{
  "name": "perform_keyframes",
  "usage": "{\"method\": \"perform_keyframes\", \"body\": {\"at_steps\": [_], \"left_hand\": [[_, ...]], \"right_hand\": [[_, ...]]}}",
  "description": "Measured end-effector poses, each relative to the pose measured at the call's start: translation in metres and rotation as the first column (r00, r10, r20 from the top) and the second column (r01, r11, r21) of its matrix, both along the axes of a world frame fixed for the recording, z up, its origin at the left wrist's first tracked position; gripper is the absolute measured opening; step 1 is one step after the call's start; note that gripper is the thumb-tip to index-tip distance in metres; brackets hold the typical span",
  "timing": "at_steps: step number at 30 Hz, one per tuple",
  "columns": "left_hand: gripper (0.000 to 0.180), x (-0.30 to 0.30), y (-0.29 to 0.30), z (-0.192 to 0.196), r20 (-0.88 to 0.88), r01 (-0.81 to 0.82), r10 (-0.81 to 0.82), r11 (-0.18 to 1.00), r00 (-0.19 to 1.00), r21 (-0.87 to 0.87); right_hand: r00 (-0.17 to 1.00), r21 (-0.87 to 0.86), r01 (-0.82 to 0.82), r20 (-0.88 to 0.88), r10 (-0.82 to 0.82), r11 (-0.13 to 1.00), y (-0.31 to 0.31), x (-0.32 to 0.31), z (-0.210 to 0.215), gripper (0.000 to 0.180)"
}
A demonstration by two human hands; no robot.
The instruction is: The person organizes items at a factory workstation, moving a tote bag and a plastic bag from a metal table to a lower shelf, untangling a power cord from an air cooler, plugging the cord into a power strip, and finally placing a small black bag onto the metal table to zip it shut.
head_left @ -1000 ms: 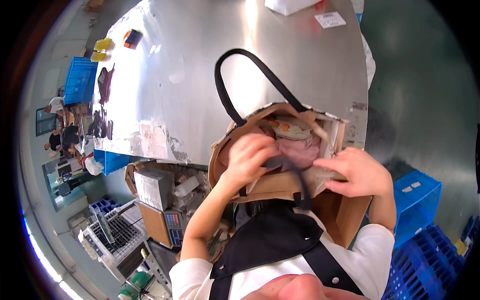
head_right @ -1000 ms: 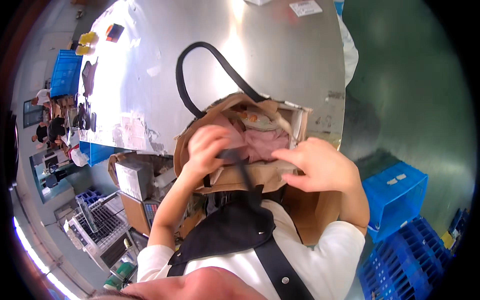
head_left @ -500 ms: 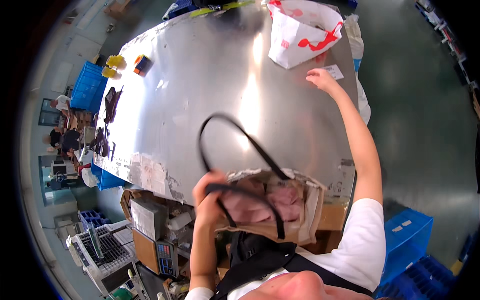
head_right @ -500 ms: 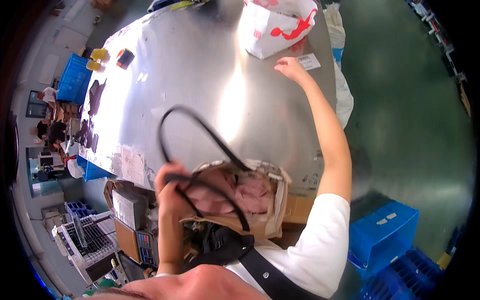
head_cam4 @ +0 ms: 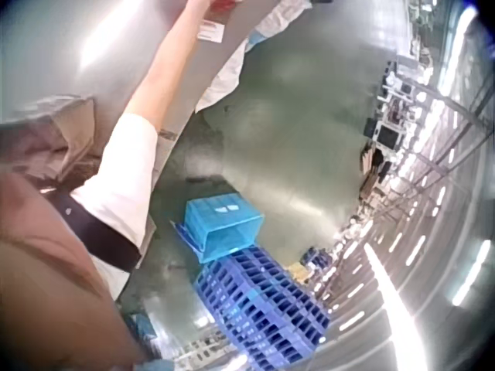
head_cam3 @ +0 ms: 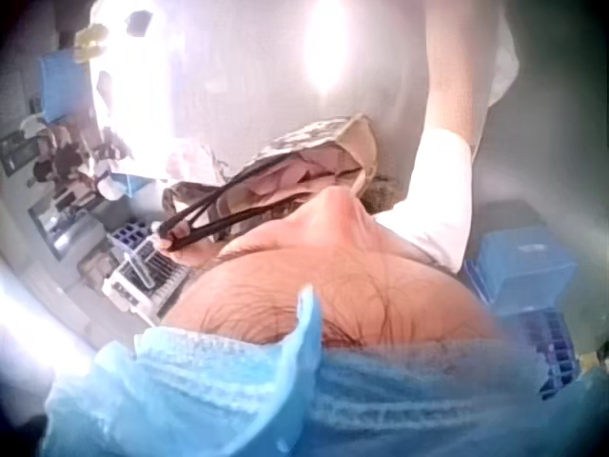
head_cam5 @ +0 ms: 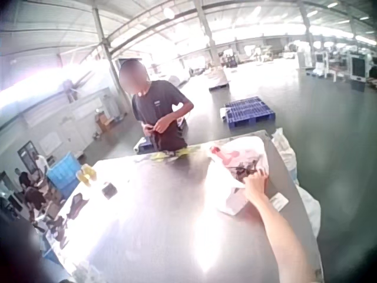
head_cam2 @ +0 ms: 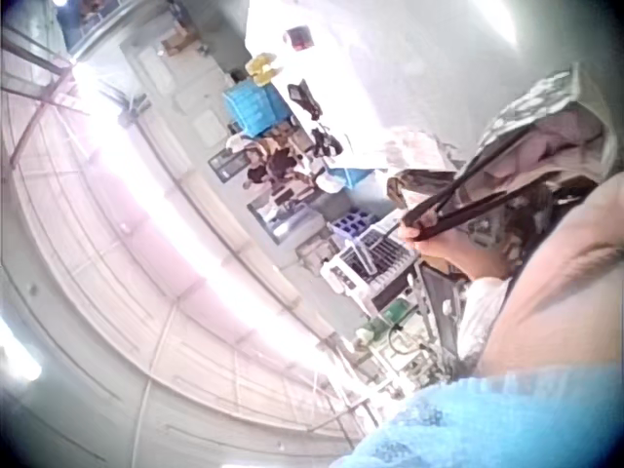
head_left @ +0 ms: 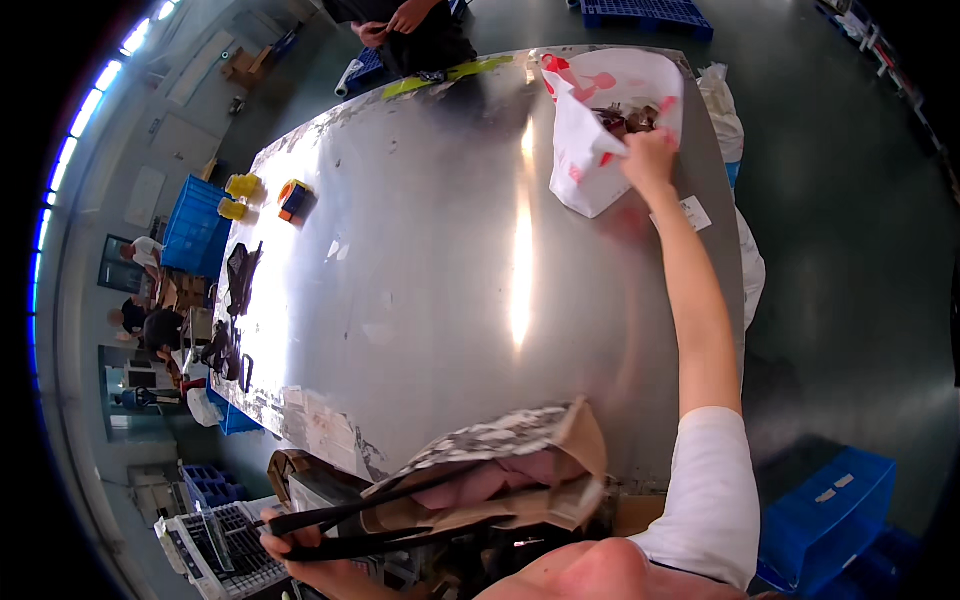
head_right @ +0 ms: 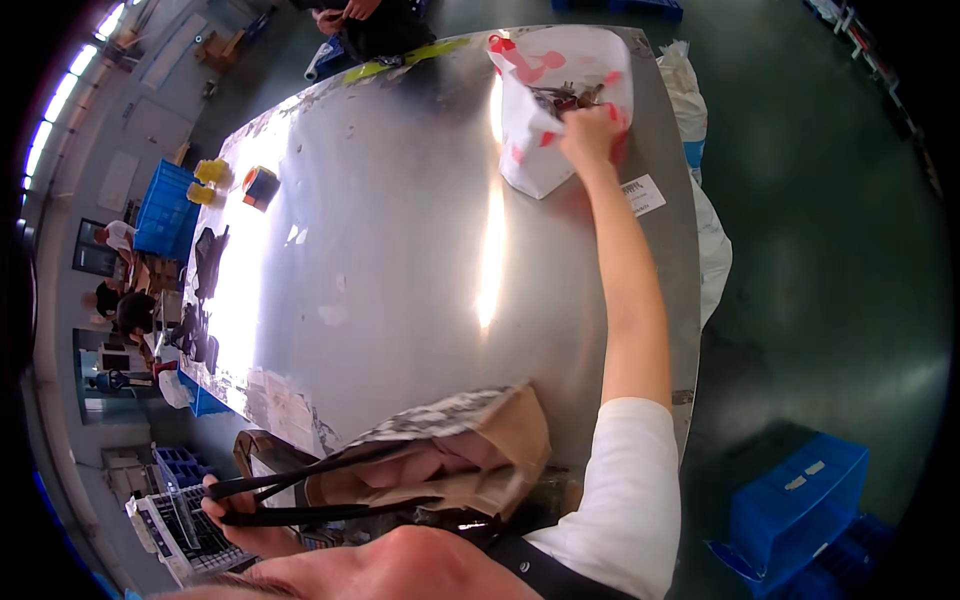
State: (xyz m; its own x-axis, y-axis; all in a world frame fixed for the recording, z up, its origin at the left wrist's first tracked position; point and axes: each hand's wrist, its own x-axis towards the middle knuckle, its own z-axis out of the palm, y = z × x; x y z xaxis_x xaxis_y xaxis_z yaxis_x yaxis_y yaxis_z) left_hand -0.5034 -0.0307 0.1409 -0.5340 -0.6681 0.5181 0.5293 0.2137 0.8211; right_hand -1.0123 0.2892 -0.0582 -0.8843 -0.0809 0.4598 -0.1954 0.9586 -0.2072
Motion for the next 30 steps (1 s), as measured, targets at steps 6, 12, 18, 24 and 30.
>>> {"method": "perform_keyframes", "body": {"at_steps": [6,12,18,24,30], "left_hand": [[0.008,0.076,-0.056,0.006,-0.009,-0.058,0.062,0.97,0.998,0.235],[0.03,0.079,-0.057,0.001,0.373,-0.333,0.288,0.941,0.882,0.061],[0.059,0.014,0.021,-0.043,0.832,0.304,-0.281,0.942,0.478,0.144],[0.054,-0.033,0.063,-0.143,0.879,0.329,-0.129,0.944,0.458,-0.033],[0.054,-0.047,0.078,-0.161,0.87,0.393,0.267,0.81,0.415,-0.436]], "right_hand": [[0.849,0.166,-0.487,-0.139,0.51,0.857,-0.092,0.102,-0.018,0.011],[0.736,0.096,-0.654,-0.146,0.661,0.75,-0.059,0.277,-0.035,0.008],[0.652,-0.085,-0.752,0.04,0.757,0.653,-0.047,0.416,0.002,0.013],[0.574,-0.29,-0.651,0.417,0.705,0.702,-0.046,0.509,0.034,0.028],[0.478,-0.267,-0.557,0.671,0.566,0.786,-0.028,0.507,0.067,0.028]]}}
